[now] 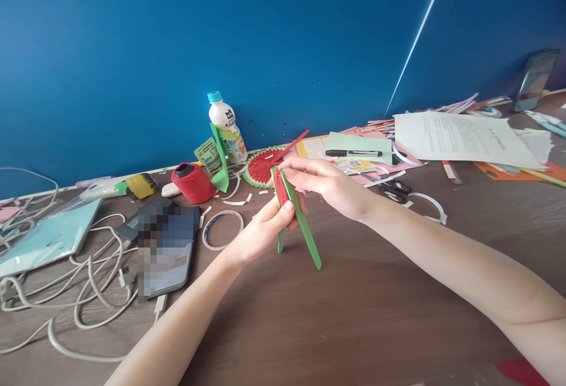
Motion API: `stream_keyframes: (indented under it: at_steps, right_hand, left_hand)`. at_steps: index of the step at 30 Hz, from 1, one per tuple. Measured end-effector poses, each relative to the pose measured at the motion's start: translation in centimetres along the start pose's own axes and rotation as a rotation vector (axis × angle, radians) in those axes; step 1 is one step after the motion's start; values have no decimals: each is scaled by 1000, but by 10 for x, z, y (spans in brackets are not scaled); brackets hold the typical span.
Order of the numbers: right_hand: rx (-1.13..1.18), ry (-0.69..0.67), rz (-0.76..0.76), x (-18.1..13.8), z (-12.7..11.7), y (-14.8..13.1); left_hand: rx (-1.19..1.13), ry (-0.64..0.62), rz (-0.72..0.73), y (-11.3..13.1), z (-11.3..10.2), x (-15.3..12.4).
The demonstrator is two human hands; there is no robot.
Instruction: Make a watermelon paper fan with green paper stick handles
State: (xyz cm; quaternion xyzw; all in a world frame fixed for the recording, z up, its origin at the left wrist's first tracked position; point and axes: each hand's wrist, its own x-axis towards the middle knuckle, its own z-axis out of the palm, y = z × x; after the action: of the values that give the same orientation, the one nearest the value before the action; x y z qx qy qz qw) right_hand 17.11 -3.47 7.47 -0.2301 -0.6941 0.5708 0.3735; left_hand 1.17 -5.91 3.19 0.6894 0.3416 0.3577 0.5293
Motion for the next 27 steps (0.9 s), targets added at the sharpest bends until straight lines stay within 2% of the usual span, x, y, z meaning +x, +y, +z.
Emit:
stream_keyframes:
  at_steps: [8,13,17,21,24,27]
  right_hand:
    - [7,25,-22,-1,6,4]
    - [-77,106,-107,-1,11,8]
    - [-22,110,-72,-1,11,11]
    - [12,87,5,-2,10,14]
    - [14,93,59,-3,9,16]
    - [40,118,34,-1,9,17]
  left_hand:
    - [60,-14,-89,0,-1,-3]
    - [-42,-21,-77,0,1,-2]
    - [-133,-54,-37,-2,4,-1]
    - [-262,-145,25,-2,10,0]
    - [-313,-163,-2,2,14,-1]
    - [-368,-146,-55,7,17,-1]
